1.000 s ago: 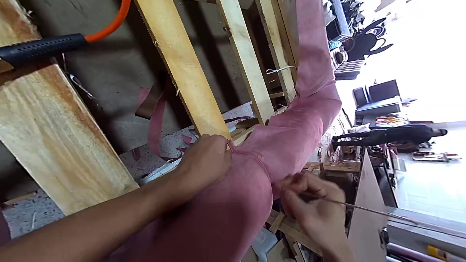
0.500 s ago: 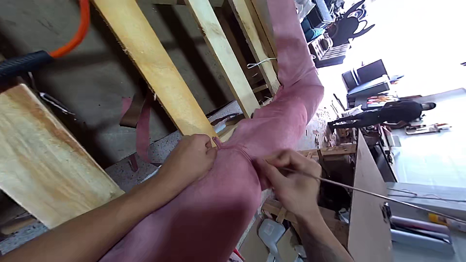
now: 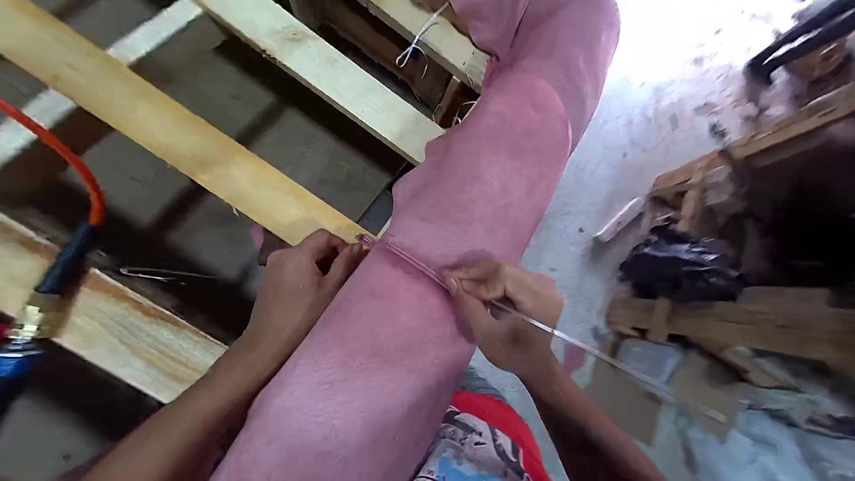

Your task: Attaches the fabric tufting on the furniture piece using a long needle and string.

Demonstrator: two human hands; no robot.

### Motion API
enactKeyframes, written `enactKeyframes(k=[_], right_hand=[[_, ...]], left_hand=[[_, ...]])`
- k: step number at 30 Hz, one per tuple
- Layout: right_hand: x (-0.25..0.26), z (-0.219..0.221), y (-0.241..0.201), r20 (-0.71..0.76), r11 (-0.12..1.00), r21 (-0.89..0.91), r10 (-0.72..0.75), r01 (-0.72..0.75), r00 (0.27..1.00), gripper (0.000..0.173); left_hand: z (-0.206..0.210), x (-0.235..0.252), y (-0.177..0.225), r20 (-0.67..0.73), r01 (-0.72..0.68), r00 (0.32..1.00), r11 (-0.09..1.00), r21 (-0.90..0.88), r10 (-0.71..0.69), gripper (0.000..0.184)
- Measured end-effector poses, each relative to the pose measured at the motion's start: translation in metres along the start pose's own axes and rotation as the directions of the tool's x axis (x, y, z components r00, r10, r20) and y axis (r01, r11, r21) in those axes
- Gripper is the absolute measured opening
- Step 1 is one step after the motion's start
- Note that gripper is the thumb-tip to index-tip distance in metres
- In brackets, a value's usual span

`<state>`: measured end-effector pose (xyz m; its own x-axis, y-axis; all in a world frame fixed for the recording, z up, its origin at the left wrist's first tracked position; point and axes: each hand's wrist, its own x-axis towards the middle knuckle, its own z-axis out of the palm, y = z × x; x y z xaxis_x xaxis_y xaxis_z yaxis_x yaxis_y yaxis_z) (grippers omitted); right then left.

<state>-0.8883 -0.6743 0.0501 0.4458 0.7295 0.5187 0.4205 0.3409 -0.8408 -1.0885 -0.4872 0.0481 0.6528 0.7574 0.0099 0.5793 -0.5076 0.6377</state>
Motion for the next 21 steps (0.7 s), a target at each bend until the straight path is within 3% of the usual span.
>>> enactKeyframes(k=[2,4,8,11,15,17,21], right_hand=[[-0.032,-0.01,0.019,-0.081,0.998,0.061,0.033,-0.028,0.996,0.02],[-0.068,-0.02,0.039,-0.154,0.977,0.182,0.137,-0.108,0.978,0.015],[-0.122,-0.034,0.082,-0.187,0.93,0.295,0.282,-0.22,0.941,0.013],[-0.137,-0.044,0.089,-0.2,0.892,0.345,0.374,-0.293,0.905,0.01],[-0.086,-0.037,0.036,-0.258,0.921,0.379,0.201,-0.092,0.945,0.011],[-0.082,-0.024,0.048,-0.256,0.902,0.43,0.172,-0.048,0.951,0.014],[-0.133,-0.025,0.109,-0.254,0.861,0.498,0.264,-0.109,0.93,0.012]], left_hand=[[-0.02,0.0,0.014,-0.028,-0.191,0.981,0.981,0.042,0.192,0.027],[-0.036,-0.004,0.037,0.055,-0.319,0.947,0.947,0.031,0.317,0.025],[-0.031,-0.025,0.089,0.295,-0.448,0.871,0.881,0.149,0.393,0.041],[-0.012,-0.037,0.109,0.373,-0.575,0.811,0.733,0.364,0.451,0.045],[-0.003,-0.043,0.114,0.401,-0.632,0.773,0.651,0.421,0.491,0.042],[0.005,-0.046,0.122,0.405,-0.634,0.772,0.638,0.437,0.49,0.041],[0.036,-0.059,0.137,0.446,-0.638,0.77,0.529,0.56,0.457,0.042]])
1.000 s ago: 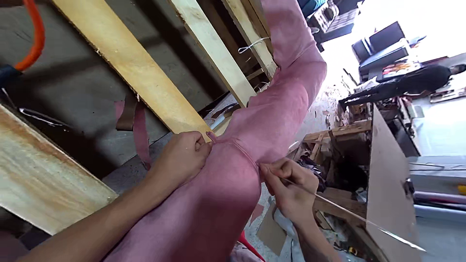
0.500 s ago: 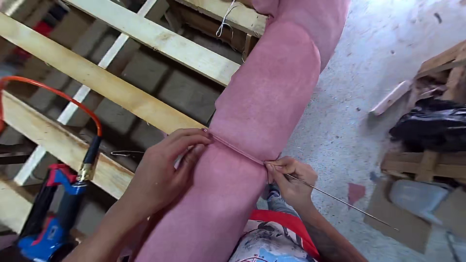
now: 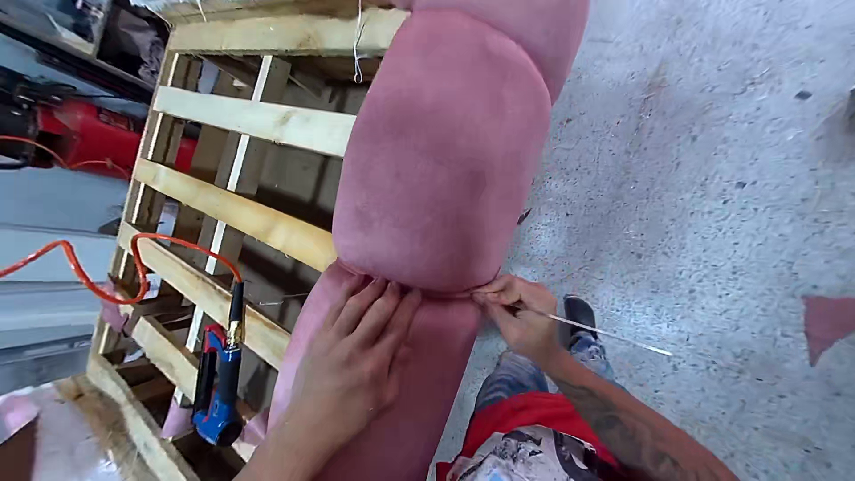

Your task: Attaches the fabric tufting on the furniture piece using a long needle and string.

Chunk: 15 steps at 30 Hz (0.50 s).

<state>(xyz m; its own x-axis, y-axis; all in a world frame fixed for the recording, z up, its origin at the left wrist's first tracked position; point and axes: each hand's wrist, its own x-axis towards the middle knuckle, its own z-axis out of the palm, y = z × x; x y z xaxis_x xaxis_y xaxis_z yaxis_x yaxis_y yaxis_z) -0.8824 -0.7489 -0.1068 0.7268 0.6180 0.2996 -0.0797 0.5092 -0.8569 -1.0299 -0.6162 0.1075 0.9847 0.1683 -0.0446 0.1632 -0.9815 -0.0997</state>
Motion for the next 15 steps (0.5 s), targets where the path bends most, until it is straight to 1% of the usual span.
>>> enactKeyframes(k=[2,4,5,7,8,9,11,13,15], right_hand=[[-0.015,-0.018,0.032,-0.055,0.994,0.074,0.08,-0.076,0.995,0.012],[-0.024,-0.027,0.056,-0.056,0.971,0.135,0.205,-0.196,0.977,0.013],[-0.029,-0.034,0.064,-0.039,0.95,0.166,0.273,-0.263,0.961,0.013],[-0.04,-0.054,0.071,-0.058,0.905,0.146,0.412,-0.401,0.909,0.01],[-0.041,-0.067,0.067,-0.09,0.881,0.125,0.467,-0.455,0.88,0.008],[-0.035,-0.079,0.056,-0.12,0.872,0.125,0.487,-0.473,0.865,0.01],[-0.013,-0.087,0.018,-0.135,0.885,0.18,0.455,-0.43,0.88,0.014],[0.001,-0.069,-0.023,-0.051,0.9,0.194,0.406,-0.39,0.912,0.013],[0.016,-0.047,-0.035,0.026,0.924,0.172,0.343,-0.342,0.939,0.011]], left_hand=[[0.01,0.006,0.019,0.004,0.009,1.0,0.996,0.09,-0.009,0.042],[0.021,0.008,0.039,0.026,0.022,0.999,0.984,0.177,-0.027,0.043],[0.027,0.007,0.05,0.047,0.022,0.998,0.976,0.217,-0.033,0.045],[0.035,0.005,0.067,0.088,0.012,0.995,0.96,0.281,-0.038,0.048],[0.038,0.005,0.074,0.097,0.012,0.994,0.953,0.303,-0.044,0.048],[0.041,0.007,0.079,0.086,0.02,0.995,0.946,0.325,-0.05,0.048],[0.047,0.013,0.087,0.035,0.054,0.997,0.933,0.357,-0.071,0.046],[0.053,0.009,0.096,-0.002,0.097,0.995,0.927,0.363,-0.103,0.044],[0.061,0.01,0.099,-0.076,0.145,0.989,0.93,0.339,-0.127,0.043]])
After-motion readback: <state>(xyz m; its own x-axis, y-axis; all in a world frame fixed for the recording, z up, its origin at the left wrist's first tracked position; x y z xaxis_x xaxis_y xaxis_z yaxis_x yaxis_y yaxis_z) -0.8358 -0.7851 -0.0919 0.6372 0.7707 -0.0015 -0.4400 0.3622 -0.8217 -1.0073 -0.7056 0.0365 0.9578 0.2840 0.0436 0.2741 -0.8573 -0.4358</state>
